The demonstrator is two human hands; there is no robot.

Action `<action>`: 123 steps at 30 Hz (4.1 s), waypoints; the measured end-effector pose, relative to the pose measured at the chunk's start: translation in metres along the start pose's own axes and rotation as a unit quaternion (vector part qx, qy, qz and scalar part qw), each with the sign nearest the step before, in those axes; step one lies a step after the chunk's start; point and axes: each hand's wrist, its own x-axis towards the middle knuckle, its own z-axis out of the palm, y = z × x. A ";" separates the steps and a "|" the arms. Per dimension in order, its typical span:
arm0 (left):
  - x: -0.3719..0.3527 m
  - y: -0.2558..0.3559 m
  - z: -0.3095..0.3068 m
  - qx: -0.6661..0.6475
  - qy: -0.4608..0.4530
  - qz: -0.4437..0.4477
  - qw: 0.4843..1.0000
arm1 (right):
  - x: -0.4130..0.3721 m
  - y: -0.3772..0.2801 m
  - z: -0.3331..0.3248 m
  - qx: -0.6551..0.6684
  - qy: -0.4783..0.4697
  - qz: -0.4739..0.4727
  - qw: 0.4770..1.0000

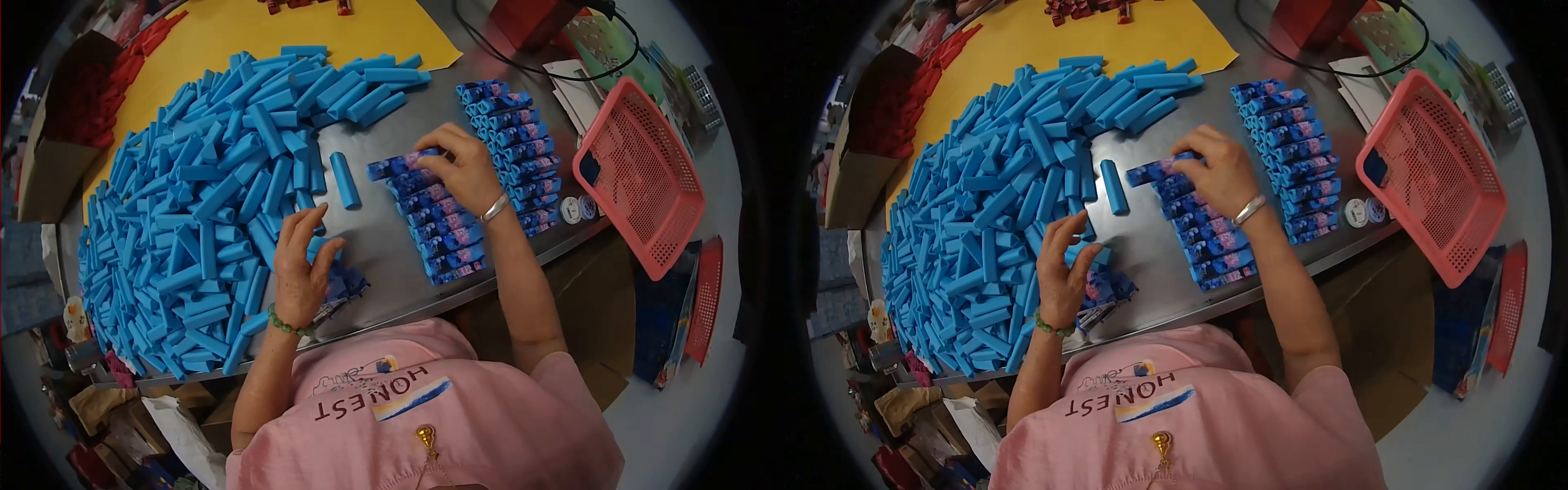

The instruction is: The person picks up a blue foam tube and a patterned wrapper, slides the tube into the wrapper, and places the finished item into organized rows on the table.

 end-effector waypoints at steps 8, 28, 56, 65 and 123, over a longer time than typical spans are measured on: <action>0.023 -0.019 0.009 0.219 -0.069 0.100 0.968 | -0.001 0.044 0.000 -0.008 -0.069 0.062 0.996; -0.002 0.006 -0.012 -0.420 -0.001 -0.126 0.898 | -0.063 -0.053 0.049 0.212 -0.057 0.091 0.971; -0.060 -0.027 -0.029 0.199 -0.079 -0.077 0.974 | -0.074 -0.057 0.059 0.221 -0.028 0.062 0.973; -0.068 -0.030 -0.025 0.082 0.032 -0.099 0.991 | -0.077 -0.054 0.056 0.275 -0.010 0.096 0.957; -0.018 -0.002 -0.016 0.061 0.049 0.004 0.997 | 0.020 -0.011 0.019 -0.016 0.005 -0.038 0.999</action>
